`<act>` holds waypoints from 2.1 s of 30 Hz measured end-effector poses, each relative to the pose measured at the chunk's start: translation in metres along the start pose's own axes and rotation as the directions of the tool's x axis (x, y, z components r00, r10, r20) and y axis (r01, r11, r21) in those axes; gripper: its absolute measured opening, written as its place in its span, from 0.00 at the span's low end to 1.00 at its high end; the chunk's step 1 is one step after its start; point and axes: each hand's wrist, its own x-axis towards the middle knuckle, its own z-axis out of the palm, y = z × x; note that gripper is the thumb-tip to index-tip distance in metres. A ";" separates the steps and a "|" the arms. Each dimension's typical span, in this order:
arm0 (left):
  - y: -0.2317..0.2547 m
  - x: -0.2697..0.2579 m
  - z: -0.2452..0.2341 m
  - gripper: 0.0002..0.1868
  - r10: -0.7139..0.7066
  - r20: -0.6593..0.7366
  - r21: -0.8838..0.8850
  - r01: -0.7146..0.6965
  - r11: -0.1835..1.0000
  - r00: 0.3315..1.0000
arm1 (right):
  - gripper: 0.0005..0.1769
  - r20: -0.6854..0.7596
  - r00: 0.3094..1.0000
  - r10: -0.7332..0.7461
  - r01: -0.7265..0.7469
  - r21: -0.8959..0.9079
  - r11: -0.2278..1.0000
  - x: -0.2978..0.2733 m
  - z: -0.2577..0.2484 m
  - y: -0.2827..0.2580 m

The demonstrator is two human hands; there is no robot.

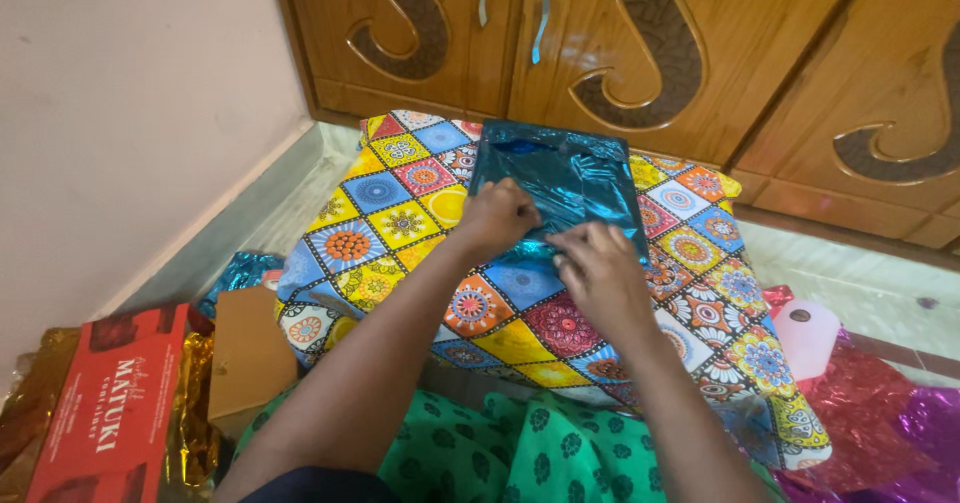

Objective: The person wraps a rectangular box with shiny blue wrapping paper. They fold the paper edges, smooth the surface, and secure the folds with tape. The wrapped box is then placed on the floor.

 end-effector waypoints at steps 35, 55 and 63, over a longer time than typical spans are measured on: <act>-0.021 -0.052 0.000 0.28 -0.542 -0.022 -0.512 0.456 0.728 0.840 | 0.17 0.164 0.590 0.791 -0.729 0.529 0.434 -0.047 0.027 0.171; -0.015 -0.032 -0.038 0.19 -0.243 -0.177 -0.074 0.234 0.969 0.954 | 0.44 0.211 0.423 0.881 -0.802 0.539 0.257 -0.037 -0.022 0.136; 0.014 -0.041 -0.045 0.25 0.168 -0.259 0.198 -0.118 0.973 0.951 | 0.30 -0.146 0.907 0.396 -0.407 -0.053 0.912 -0.015 -0.009 0.078</act>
